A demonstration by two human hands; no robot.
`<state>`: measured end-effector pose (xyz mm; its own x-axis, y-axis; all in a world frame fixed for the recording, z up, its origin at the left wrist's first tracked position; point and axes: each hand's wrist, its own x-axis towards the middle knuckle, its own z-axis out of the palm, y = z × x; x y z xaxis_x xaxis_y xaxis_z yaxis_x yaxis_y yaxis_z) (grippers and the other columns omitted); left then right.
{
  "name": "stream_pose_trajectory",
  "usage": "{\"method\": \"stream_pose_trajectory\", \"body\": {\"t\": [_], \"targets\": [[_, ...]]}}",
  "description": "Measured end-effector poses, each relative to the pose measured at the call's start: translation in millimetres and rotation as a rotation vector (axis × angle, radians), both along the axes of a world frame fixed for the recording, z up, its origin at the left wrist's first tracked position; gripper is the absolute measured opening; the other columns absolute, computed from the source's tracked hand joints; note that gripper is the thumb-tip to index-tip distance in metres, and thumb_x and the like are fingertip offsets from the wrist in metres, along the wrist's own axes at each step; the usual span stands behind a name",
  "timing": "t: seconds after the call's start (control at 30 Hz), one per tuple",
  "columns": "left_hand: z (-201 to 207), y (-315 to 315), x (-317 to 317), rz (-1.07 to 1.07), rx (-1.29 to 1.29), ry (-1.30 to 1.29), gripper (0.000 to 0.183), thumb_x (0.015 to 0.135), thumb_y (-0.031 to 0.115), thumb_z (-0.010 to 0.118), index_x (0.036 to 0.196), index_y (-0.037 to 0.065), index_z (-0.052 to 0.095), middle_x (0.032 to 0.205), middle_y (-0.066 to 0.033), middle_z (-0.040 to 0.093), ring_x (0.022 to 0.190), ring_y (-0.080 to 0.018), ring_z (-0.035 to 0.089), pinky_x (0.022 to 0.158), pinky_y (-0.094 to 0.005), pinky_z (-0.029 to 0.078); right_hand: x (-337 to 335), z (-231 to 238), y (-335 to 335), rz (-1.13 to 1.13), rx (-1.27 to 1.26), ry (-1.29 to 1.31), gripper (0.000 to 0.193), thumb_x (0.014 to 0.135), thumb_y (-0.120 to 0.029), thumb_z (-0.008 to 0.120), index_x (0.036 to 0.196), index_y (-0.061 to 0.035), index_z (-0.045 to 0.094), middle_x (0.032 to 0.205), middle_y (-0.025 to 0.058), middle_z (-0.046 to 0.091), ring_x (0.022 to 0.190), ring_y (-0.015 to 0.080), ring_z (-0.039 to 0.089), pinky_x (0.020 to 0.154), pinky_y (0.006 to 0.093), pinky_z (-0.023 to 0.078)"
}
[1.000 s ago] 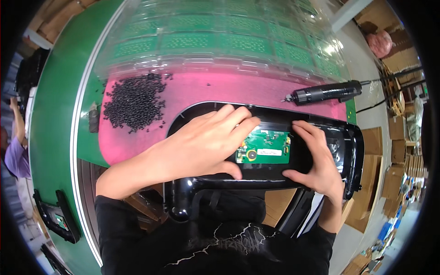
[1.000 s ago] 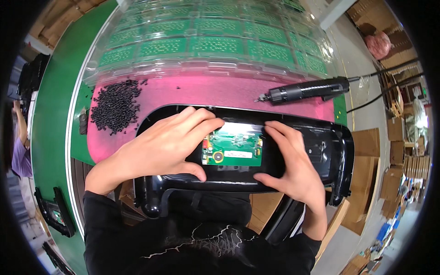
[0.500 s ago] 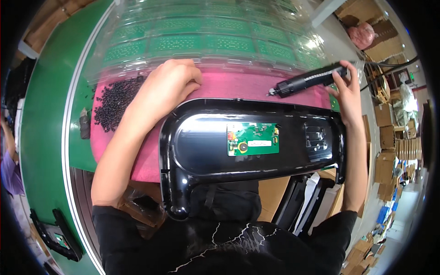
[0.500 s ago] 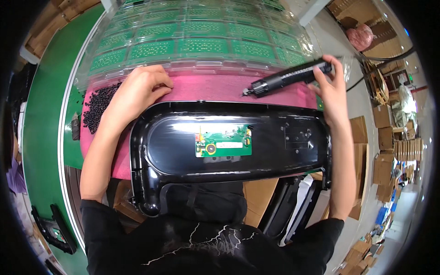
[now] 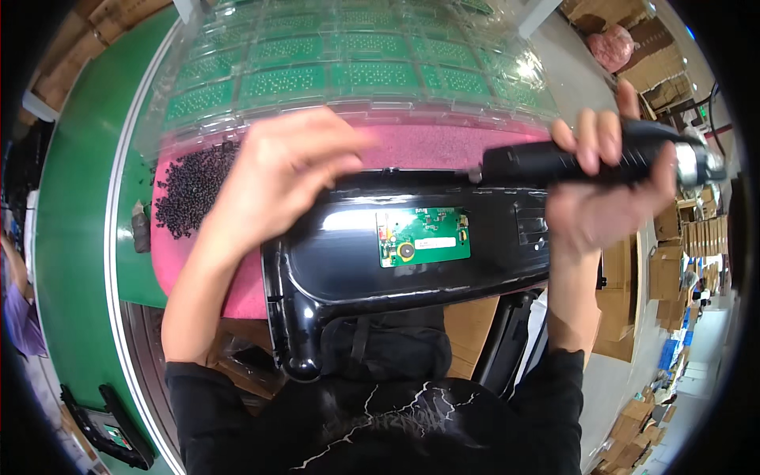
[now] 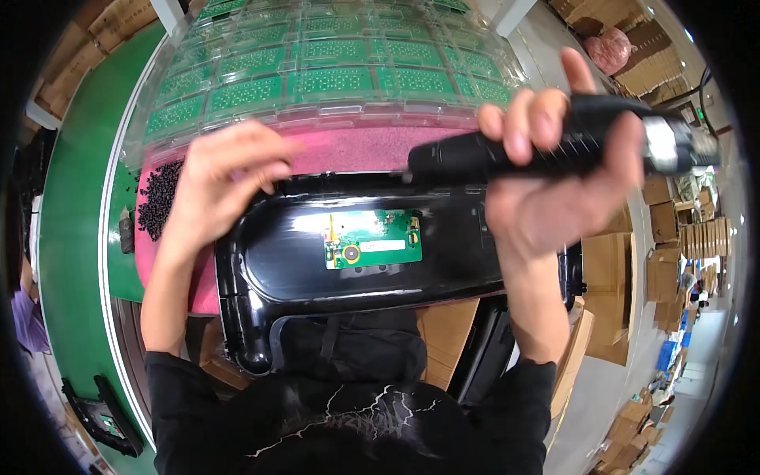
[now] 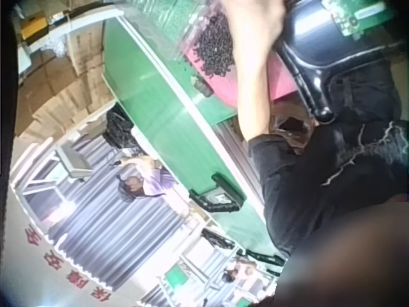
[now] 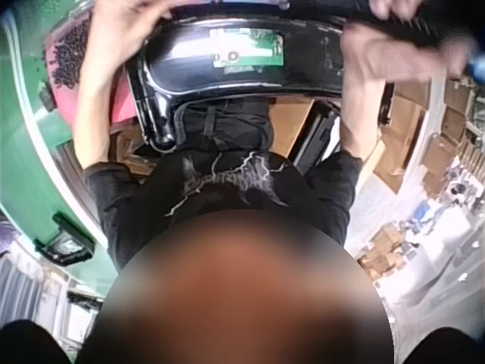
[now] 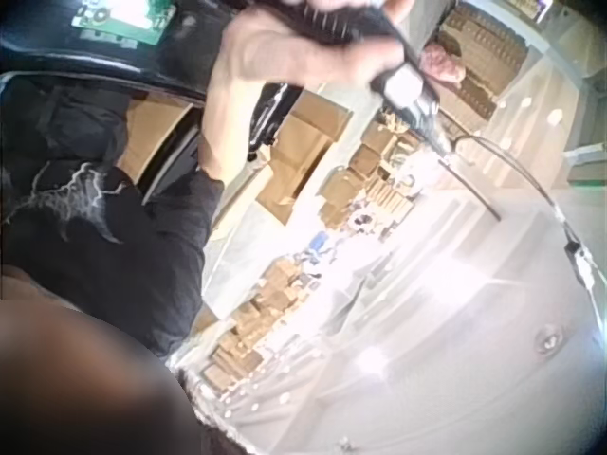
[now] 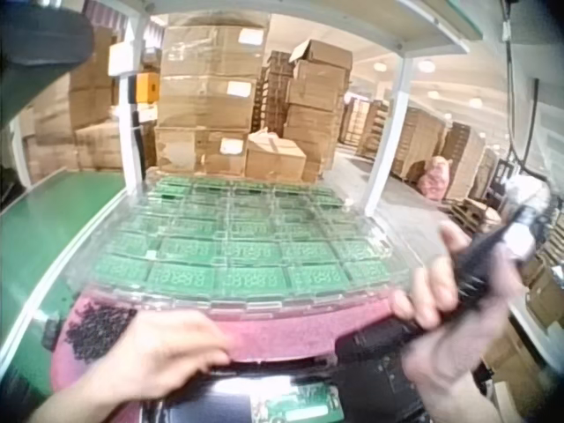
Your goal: The recorder is installing circuit boards into plastic housings using a power screwdriver on an assembly line.
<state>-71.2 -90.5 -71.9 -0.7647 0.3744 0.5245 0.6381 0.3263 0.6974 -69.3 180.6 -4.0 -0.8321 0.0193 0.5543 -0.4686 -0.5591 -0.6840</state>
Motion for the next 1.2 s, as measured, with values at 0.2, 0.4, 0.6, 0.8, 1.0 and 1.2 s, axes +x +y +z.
{"method": "stream_pose_trajectory", "body": {"t": [0.2,0.4,0.6,0.8,1.0,1.2], "targets": [[3,27,32,-0.213,-0.045,0.014,0.018,0.072,0.006,0.080,0.083,0.000,0.067,0.080,-0.0092,0.066,0.074,-0.0257,0.067,0.064,-0.0347,0.054,45,15,-21,0.226,-0.100,0.043,0.042,0.087,-0.043,0.063,0.103,-0.0074,0.047,0.066,-0.0024,0.050,0.052,0.0074,0.047,0.056,0.0252,0.039],[-2,30,35,-0.220,0.047,0.125,0.021,0.070,0.006,0.081,0.082,-0.001,0.065,0.074,-0.0089,0.066,0.072,-0.0252,0.067,0.063,-0.0335,0.054,54,8,-33,0.134,-0.066,0.120,0.043,0.082,-0.041,0.070,0.100,-0.0094,0.047,0.063,-0.0026,0.054,0.047,0.0078,0.051,0.051,0.0251,0.046],[10,29,41,-0.325,0.086,-0.120,0.018,0.077,0.008,0.077,0.086,-0.003,0.066,0.080,-0.0110,0.067,0.077,-0.0256,0.067,0.069,-0.0349,0.054,55,4,-36,0.228,-0.072,0.269,0.040,0.079,-0.033,0.076,0.095,-0.0087,0.049,0.058,-0.0008,0.058,0.043,0.0088,0.053,0.044,0.0240,0.049],[0,27,37,-0.642,0.202,-0.408,0.013,0.086,0.003,0.067,0.092,-0.008,0.068,0.091,-0.0162,0.070,0.089,-0.0320,0.067,0.083,-0.0404,0.052,51,5,-30,0.456,0.012,0.344,0.034,0.089,-0.032,0.067,0.099,-0.0071,0.046,0.060,0.0032,0.061,0.046,0.0125,0.058,0.041,0.0253,0.050],[6,34,36,-0.441,0.198,-0.179,0.005,0.080,-0.004,0.069,0.084,-0.006,0.068,0.083,-0.0142,0.070,0.085,-0.0277,0.068,0.079,-0.0373,0.054,36,1,-16,0.517,0.136,0.398,0.041,0.088,-0.040,0.068,0.100,-0.0084,0.045,0.061,0.0015,0.061,0.044,0.0117,0.057,0.040,0.0251,0.048],[4,32,31,-0.089,0.112,0.067,0.007,0.079,-0.003,0.071,0.084,-0.003,0.067,0.081,-0.0111,0.069,0.084,-0.0250,0.068,0.074,-0.0329,0.055,45,-6,0,0.117,0.318,0.188,0.057,0.083,-0.059,0.066,0.102,-0.0086,0.047,0.064,-0.0011,0.055,0.048,0.0106,0.048,0.049,0.0278,0.042]]}}
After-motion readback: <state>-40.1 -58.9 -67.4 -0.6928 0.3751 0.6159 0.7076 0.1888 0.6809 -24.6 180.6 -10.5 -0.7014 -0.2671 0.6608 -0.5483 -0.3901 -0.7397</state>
